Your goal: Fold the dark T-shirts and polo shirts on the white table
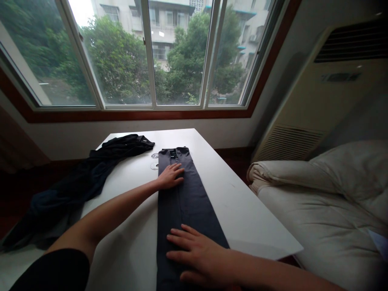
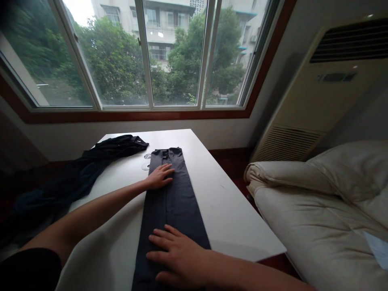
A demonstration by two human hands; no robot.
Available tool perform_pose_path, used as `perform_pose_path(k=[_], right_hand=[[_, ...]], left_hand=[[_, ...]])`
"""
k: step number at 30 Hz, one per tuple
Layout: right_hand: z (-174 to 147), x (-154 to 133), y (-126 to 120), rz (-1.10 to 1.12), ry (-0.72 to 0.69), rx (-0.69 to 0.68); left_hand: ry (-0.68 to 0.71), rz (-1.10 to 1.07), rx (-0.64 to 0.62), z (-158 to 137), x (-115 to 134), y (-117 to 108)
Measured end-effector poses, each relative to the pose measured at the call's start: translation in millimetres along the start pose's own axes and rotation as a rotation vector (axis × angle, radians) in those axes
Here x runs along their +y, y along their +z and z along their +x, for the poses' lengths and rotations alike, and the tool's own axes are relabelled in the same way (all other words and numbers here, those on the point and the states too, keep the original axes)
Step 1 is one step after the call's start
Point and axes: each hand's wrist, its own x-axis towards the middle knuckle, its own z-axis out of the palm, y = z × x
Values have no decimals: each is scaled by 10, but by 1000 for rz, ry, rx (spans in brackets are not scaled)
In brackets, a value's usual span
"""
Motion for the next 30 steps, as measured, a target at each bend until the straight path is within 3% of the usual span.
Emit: perform_pose_path(k=[3,9,12,15,20,25,30], right_hand=[[-196,3,5,-33,41,35],[-803,187,55,-206,171,266],[-1114,310,74,-272,232,350],[-1303,370,112,-316,279,351],[-1376,270,195,-318,267,243],[-1392,146,328,-363,178,198],[-1392,191,545,-427,156,342]], left_hand=[[102,-6,-84,-246,122,8],[115,-32,-69,-675,408,-150],[222,-81,-117,-1112,710,-248],[293,-129,-170,-1635,1075,-337],[413,-157,-219,-2297,1580,-511],[508,-133,-258,-2588,1786,-747],[325,7,-235,-2794,1884,-757]])
